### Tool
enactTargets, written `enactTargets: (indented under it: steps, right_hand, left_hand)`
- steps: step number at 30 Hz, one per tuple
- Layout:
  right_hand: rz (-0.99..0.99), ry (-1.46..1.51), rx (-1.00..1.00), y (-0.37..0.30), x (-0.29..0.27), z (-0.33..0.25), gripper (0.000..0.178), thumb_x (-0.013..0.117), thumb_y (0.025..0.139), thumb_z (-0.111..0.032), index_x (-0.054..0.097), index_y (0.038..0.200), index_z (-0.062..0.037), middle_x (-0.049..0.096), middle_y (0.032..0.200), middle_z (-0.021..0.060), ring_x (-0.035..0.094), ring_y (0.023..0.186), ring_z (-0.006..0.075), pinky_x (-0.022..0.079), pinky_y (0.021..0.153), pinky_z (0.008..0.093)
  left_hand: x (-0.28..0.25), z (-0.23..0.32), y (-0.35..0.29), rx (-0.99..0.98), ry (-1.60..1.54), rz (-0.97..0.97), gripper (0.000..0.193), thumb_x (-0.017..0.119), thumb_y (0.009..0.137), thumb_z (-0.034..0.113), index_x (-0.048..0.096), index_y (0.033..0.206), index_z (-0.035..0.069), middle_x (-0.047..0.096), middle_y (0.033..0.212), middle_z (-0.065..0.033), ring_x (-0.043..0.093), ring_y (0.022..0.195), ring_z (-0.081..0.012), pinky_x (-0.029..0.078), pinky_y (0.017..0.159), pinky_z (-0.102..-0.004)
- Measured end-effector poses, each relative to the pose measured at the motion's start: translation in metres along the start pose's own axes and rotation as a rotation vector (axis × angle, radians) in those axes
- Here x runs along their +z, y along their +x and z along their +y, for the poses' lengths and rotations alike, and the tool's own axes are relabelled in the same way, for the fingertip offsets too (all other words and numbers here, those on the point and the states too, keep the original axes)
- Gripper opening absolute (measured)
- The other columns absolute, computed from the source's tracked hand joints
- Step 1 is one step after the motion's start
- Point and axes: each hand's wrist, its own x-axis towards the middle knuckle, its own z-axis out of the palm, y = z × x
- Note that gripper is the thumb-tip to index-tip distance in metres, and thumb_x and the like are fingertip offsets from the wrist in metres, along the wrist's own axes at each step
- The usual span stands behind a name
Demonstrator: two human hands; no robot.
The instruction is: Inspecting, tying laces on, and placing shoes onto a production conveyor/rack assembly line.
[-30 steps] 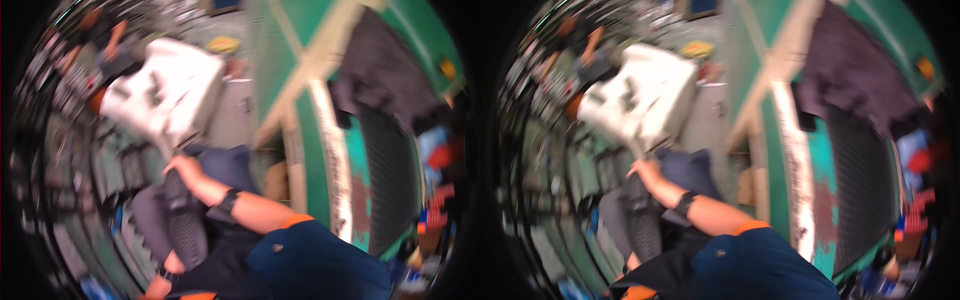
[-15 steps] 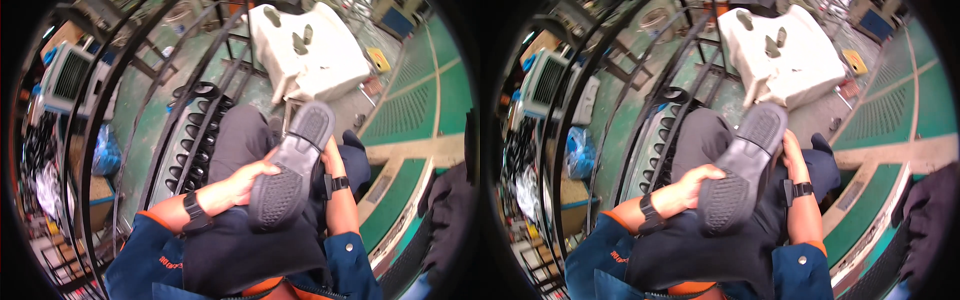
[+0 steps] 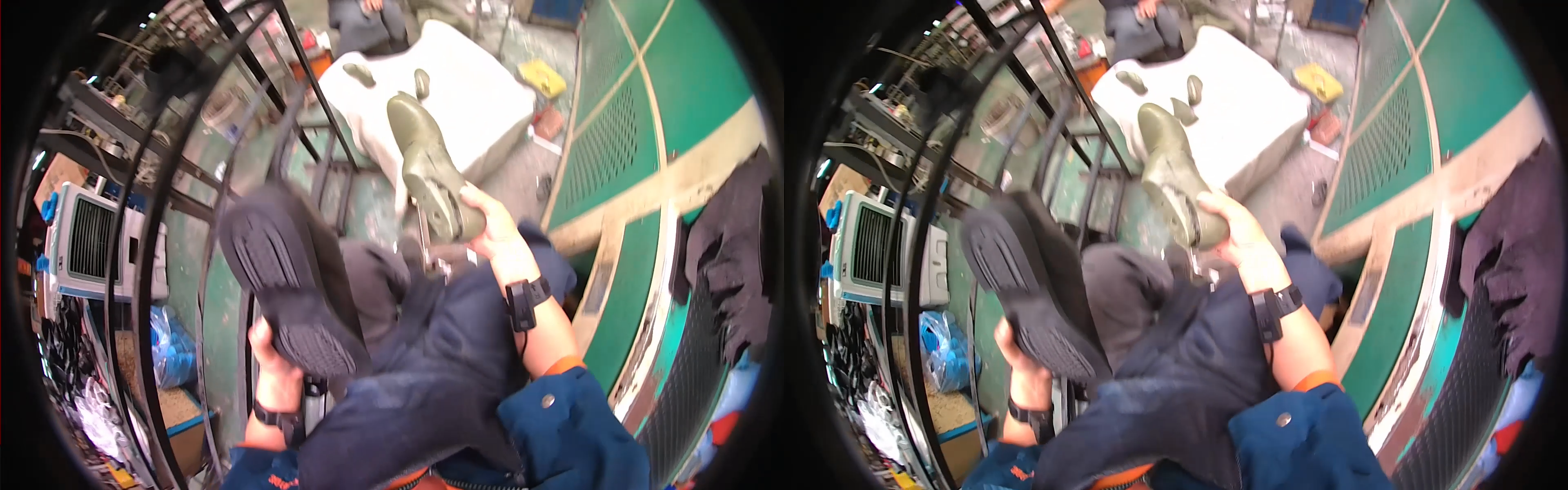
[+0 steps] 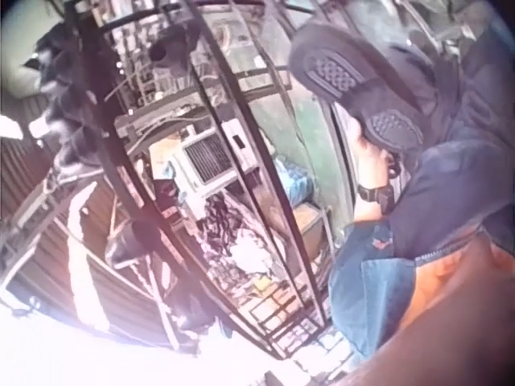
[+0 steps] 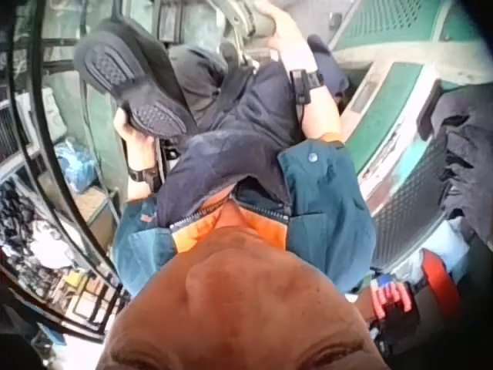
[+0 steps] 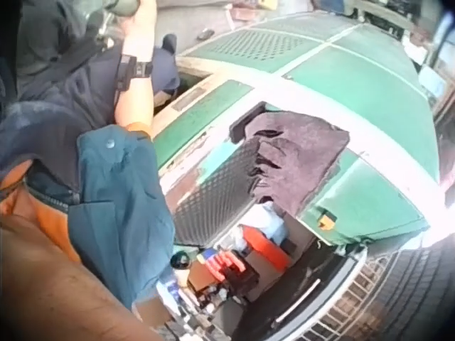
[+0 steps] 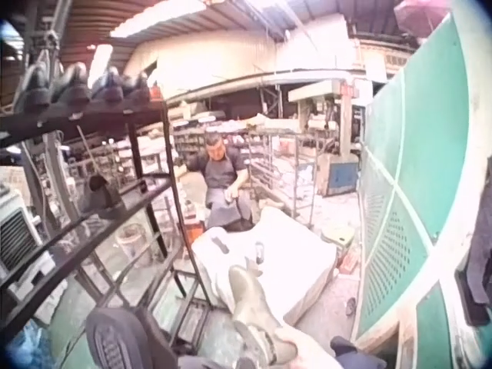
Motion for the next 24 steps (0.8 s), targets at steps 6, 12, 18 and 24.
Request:
enactTargets:
  steps: [6,12,18,24]
  right_hand:
    - [0.016,-0.048,0.036,0.083,-0.011,0.037,0.052,0.055,0.102,-0.043,0.049,0.138,-0.0061,0.062,0.127,0.0233,0.070,0.103,0.0385,0.062,0.074,0.0448]
    - [-0.395,-0.321,0.666,0.004,0.115,0.123,0.076,0.056,0.100,-0.050,0.028,0.156,-0.0077,0.054,0.141,0.0223,0.063,0.119,0.0383,0.060,0.087,0.0523]
    - [-0.391,-0.802,0.636,0.005,0.106,0.146,0.078,0.064,0.098,-0.036,0.024,0.159,-0.0066,0.048,0.147,0.0201,0.052,0.132,0.0333,0.053,0.095,0.0464]
    - [-0.355,-1.060,0.473,-0.014,0.105,0.062,0.040,0.059,0.103,-0.024,0.059,0.137,-0.0028,0.066,0.128,0.0131,0.067,0.111,0.0213,0.053,0.092,0.0336]
  left_hand:
    - [0.014,0.021,-0.019,0.289,0.389,0.022,0.114,0.080,0.073,0.056,0.024,0.158,0.005,0.041,0.152,-0.0153,0.045,0.137,-0.0301,0.039,0.114,-0.0434]
    - [-0.012,0.043,-0.019,0.579,1.526,-0.040,0.081,0.078,0.080,0.058,0.058,0.134,0.001,0.060,0.134,-0.0187,0.054,0.129,-0.0321,0.039,0.110,-0.0477]
    - [-0.048,0.014,0.012,-0.010,0.778,0.086,0.047,0.082,0.082,0.025,0.063,0.118,0.001,0.070,0.104,-0.0052,0.065,0.096,-0.0135,0.052,0.085,-0.0317]
    - [-0.141,-0.044,0.078,-0.044,1.418,0.121,0.040,0.080,0.078,0.027,0.063,0.102,-0.001,0.071,0.094,-0.0190,0.068,0.090,-0.0352,0.052,0.080,-0.0432]
